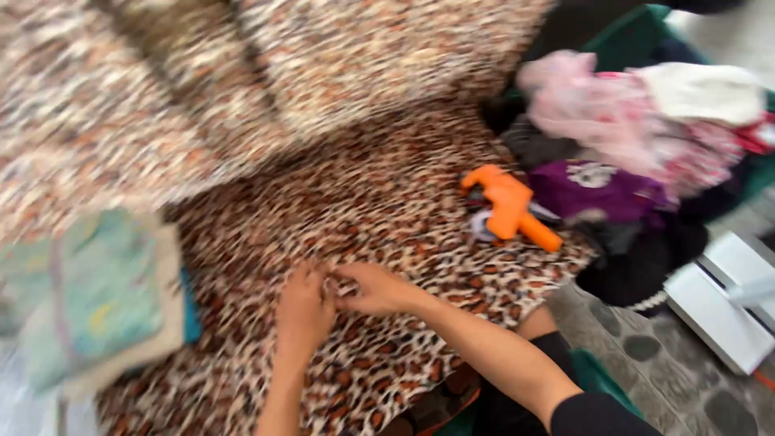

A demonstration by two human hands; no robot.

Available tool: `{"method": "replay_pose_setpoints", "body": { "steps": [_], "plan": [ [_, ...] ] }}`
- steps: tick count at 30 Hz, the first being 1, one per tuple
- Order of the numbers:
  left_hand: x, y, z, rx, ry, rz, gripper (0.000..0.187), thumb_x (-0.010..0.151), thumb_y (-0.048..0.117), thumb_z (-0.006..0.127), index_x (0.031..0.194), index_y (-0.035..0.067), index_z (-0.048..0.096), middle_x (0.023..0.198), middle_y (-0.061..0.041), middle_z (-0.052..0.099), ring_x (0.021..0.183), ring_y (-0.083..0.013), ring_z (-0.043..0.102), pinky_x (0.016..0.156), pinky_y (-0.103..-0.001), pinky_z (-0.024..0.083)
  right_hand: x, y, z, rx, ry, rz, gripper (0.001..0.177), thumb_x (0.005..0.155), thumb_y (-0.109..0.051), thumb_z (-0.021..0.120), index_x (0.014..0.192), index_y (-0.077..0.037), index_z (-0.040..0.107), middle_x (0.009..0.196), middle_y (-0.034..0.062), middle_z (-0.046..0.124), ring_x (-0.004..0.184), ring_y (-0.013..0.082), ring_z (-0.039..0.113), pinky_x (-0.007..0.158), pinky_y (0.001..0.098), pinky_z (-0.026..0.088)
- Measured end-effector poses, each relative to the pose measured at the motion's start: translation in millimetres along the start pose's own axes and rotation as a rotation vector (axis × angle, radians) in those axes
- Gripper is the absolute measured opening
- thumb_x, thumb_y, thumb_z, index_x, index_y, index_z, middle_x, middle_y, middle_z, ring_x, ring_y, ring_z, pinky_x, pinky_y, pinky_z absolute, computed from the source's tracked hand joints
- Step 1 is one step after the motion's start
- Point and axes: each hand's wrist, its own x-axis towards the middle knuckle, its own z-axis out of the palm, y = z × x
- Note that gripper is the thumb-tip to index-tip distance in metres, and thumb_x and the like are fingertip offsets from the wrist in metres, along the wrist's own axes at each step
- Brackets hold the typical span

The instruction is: Folding various small clothing items and attaching price tags using a tagging gun.

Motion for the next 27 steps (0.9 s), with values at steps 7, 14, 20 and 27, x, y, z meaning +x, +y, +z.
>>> {"method": "replay_pose_setpoints", "body": {
  "steps": [7,14,20,27],
  "plan": [
    [59,167,71,-0.263,-0.347,0.185,0.039,0.093,0.029,0.069,0.129,0.015,0.068,0.129,-0.015,0.063,0.119,-0.0332,0.065,0.100,-0.042,0.055,-163,67,-140,0.137,0.342,0.207,0.046,0.091,-0.024,0.075,0.131,-0.002,0.067,0.123,0.0259,0.069,0.119,0.0426,0.066,0.092,0.0454,0.060],
    [195,305,105,-0.291,-0.365,0.417,0.043,0.099,0.032,0.065,0.134,0.007,0.065,0.130,-0.021,0.061,0.125,-0.0378,0.061,0.103,-0.046,0.051,-213,173,-332,-0.280,1.196,0.186,0.031,0.083,-0.036,0.081,0.107,-0.018,0.078,0.098,0.0068,0.077,0.091,0.0267,0.076,0.070,0.0345,0.061],
    [292,433,195,-0.316,-0.066,0.638,0.042,0.085,0.028,0.075,0.122,0.008,0.072,0.130,-0.020,0.063,0.130,-0.0428,0.054,0.108,-0.056,0.042,-255,229,-433,-0.717,1.444,0.308,0.023,0.083,-0.019,0.073,0.105,-0.015,0.080,0.128,0.0093,0.060,0.101,0.0354,0.064,0.085,0.0413,0.055],
    [329,498,257,-0.088,-0.239,0.663,0.036,0.088,0.027,0.061,0.119,0.014,0.075,0.143,-0.012,0.061,0.146,-0.0417,0.041,0.120,-0.065,0.024,-277,245,-458,-0.758,1.259,0.235,0.025,0.080,-0.002,0.057,0.101,-0.008,0.067,0.135,0.0195,0.061,0.112,0.0448,0.063,0.096,0.0507,0.050]
  ]
}}
